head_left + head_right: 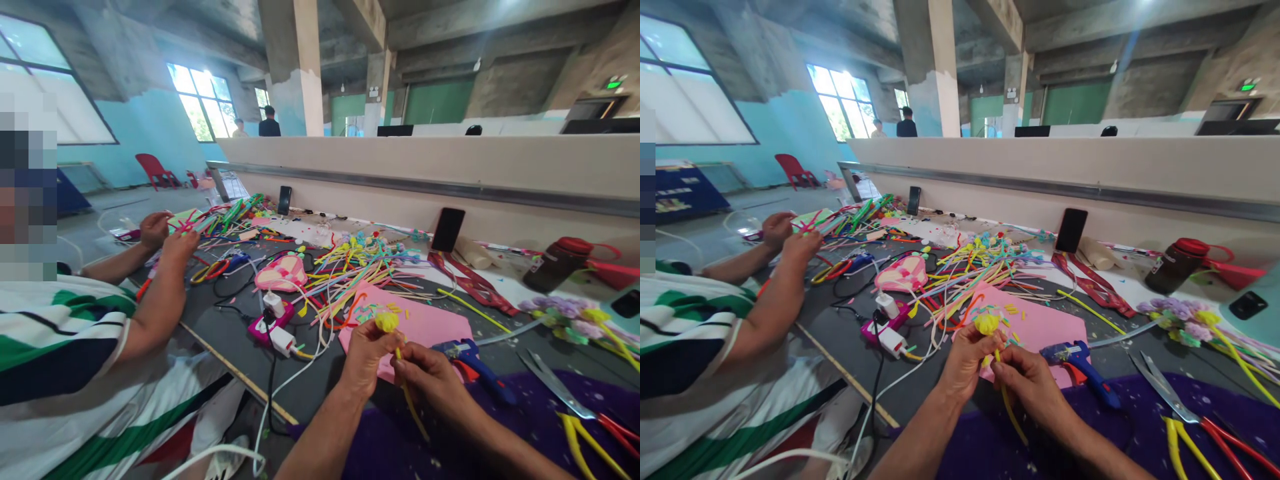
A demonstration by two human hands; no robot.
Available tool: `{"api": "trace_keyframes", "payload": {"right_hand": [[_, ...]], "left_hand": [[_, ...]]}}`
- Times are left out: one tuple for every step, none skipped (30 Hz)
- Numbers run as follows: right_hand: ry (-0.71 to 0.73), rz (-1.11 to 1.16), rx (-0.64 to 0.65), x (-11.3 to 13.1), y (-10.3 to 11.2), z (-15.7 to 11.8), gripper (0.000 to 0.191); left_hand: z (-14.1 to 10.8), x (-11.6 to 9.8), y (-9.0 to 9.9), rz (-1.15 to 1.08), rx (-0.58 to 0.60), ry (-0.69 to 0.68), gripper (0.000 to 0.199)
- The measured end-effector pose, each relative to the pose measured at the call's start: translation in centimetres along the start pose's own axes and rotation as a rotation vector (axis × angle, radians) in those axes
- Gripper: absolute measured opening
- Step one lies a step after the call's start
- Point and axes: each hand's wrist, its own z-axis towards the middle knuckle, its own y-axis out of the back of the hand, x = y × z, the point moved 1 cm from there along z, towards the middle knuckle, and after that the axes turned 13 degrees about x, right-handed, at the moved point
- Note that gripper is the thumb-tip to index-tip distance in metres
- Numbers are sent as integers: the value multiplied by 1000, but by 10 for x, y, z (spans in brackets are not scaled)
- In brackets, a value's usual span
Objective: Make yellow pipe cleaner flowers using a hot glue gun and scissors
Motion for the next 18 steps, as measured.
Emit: {"api": "trace_keyframes", "payload": {"right_hand": [[4,8,-15,1,0,0,32],[12,10,-32,1,0,0,32],[21,5,-48,3,0,-1,32],[27,-6,-61,4,1,-1,32],[28,-20,-69,5,1,-1,32],[28,-33,-74,5,2,-1,32],[29,-43,-77,5,2,-1,32],[24,-49,-78,5,3,0,32],[17,-49,-80,5,3,1,33],[7,-43,-82,5,3,2,34],[-2,-36,-85,5,3,3,34],[-10,-30,-89,6,3,4,35],[-20,-29,-91,8,2,5,36],[-28,-32,-90,10,1,5,36],[-31,-41,-89,12,0,5,36],[-33,-54,-85,15,-2,3,37],[-32,-70,-82,18,-4,1,37],[-29,-83,-78,20,-6,-2,37]], "left_hand": [[0,1,0,11,-1,-8,16],[-1,1,-1,18,-2,-10,18],[-1,2,-2,21,3,-5,19],[-1,3,-2,21,13,5,20],[-1,3,-3,17,27,20,21],[-1,4,-3,13,39,35,22],[0,4,-2,7,43,47,23],[0,4,-2,1,32,51,24],[0,4,-1,-4,10,52,25],[1,4,0,-11,-14,50,25],[1,3,1,-17,-31,43,25],[1,2,1,-23,-37,34,24],[1,0,0,-29,-33,26,24],[0,-1,-1,-33,-24,22,24],[-2,-3,-3,-34,-15,23,24],[-4,-5,-5,-33,-8,24,24],[-6,-7,-7,-28,-4,31,25],[-9,-8,-9,-21,-4,35,25]]}}
